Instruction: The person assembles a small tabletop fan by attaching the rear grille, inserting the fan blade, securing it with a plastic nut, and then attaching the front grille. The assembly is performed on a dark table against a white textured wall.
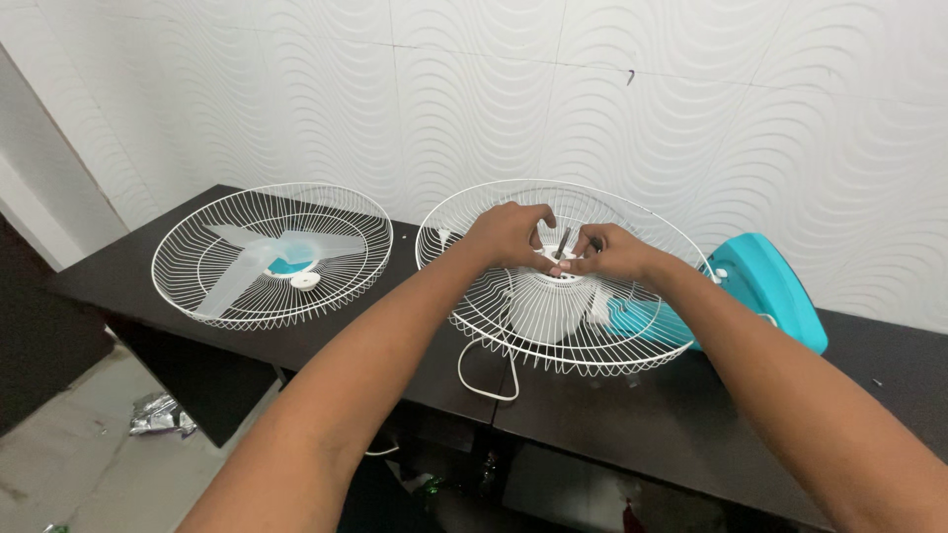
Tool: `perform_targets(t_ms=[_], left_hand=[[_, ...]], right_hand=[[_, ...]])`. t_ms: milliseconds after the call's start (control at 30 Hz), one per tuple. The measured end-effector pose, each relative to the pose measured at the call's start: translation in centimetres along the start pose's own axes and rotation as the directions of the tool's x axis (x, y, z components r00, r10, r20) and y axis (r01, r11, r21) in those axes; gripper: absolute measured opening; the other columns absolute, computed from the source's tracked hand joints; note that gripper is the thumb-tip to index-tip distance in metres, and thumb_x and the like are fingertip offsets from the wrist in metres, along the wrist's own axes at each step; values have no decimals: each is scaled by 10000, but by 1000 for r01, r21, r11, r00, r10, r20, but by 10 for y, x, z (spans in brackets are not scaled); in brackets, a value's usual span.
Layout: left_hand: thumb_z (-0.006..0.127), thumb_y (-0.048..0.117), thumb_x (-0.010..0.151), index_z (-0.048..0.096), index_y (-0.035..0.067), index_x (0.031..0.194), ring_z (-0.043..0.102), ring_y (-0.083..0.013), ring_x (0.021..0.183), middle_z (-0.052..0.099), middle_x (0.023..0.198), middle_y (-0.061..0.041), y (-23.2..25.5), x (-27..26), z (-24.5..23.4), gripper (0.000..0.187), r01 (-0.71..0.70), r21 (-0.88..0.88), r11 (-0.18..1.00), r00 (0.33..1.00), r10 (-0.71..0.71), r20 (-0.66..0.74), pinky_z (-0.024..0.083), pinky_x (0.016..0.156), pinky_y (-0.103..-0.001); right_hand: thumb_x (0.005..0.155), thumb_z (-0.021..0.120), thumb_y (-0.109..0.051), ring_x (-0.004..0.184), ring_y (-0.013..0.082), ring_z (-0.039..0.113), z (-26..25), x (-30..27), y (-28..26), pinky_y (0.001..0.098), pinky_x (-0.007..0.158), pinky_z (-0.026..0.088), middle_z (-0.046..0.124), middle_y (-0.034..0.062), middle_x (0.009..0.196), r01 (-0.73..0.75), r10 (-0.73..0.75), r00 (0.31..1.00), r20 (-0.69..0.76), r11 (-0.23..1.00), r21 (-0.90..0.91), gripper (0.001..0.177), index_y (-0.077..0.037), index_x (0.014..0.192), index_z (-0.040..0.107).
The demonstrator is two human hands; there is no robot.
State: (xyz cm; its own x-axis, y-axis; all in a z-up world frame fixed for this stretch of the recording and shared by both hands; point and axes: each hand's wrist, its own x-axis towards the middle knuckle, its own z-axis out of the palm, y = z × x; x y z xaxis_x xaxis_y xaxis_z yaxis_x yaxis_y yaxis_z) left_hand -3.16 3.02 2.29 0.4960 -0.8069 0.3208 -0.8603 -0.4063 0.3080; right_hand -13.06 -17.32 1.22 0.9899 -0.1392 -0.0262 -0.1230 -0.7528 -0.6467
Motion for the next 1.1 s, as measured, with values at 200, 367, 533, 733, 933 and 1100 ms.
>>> perform_targets(t_ms=[200, 367, 533, 733, 933, 1100], left_hand=[[907, 476, 602, 622, 179, 1260, 736, -234, 917, 763, 883, -18, -2, 7, 3, 776, -45, 28, 999, 999, 44, 32, 559, 788, -390], [906, 442, 621, 591, 176, 1286, 726, -258, 922, 753, 885, -40, -2, 12, 5, 782, -67, 52, 996, 997, 64, 41, 554, 788, -407], [900, 383, 630, 606, 179, 1265, 740, -237, 894, 764, 867, -30, -8, 11, 5, 729, -81, 4, 997, 996, 81, 27, 558, 775, -391], [919, 307, 660, 615, 178, 1230, 749, -210, 822, 770, 839, -19, -15, 15, 8, 659, -110, -47, 993, 993, 111, 28, 558, 725, -361], [904, 218, 682, 621, 171, 1201, 751, -203, 807, 774, 820, -7, -21, 17, 10, 594, -133, -90, 987, 991, 135, 11, 553, 714, -363], [889, 220, 708, 626, 173, 1175, 751, -205, 801, 772, 808, 1, -21, 19, 11, 539, -145, -68, 987, 989, 145, -6, 541, 702, -384]], right_hand=[[811, 792, -358, 723, 167, 532, -6, -13, -10, 360, 645, 416, 586, 47, 802, -56, 52, 997, 52, 996, 70, 424, -125, 1135, 650], [856, 734, -400, 777, 148, 514, -9, -13, -16, 354, 723, 418, 558, 9, 832, -47, 50, 989, 141, 999, -20, 574, -264, 1397, 602], [839, 778, -395, 740, 172, 521, -8, -3, -10, 369, 684, 409, 565, 44, 809, -79, 85, 990, 110, 995, -58, 528, -155, 1292, 649], [766, 891, -343, 675, 162, 523, -3, 1, 5, 349, 595, 401, 612, 60, 735, 42, -42, 999, 8, 996, 76, 434, 10, 889, 671], [727, 877, -336, 676, 136, 526, -1, -13, -4, 314, 611, 378, 611, 14, 695, -61, 57, 995, 80, 997, 43, 301, -80, 744, 719], [775, 848, -288, 690, 136, 493, -8, -20, -11, 313, 634, 362, 535, -10, 724, -63, 50, 995, 85, 985, 158, 417, -67, 1064, 643]])
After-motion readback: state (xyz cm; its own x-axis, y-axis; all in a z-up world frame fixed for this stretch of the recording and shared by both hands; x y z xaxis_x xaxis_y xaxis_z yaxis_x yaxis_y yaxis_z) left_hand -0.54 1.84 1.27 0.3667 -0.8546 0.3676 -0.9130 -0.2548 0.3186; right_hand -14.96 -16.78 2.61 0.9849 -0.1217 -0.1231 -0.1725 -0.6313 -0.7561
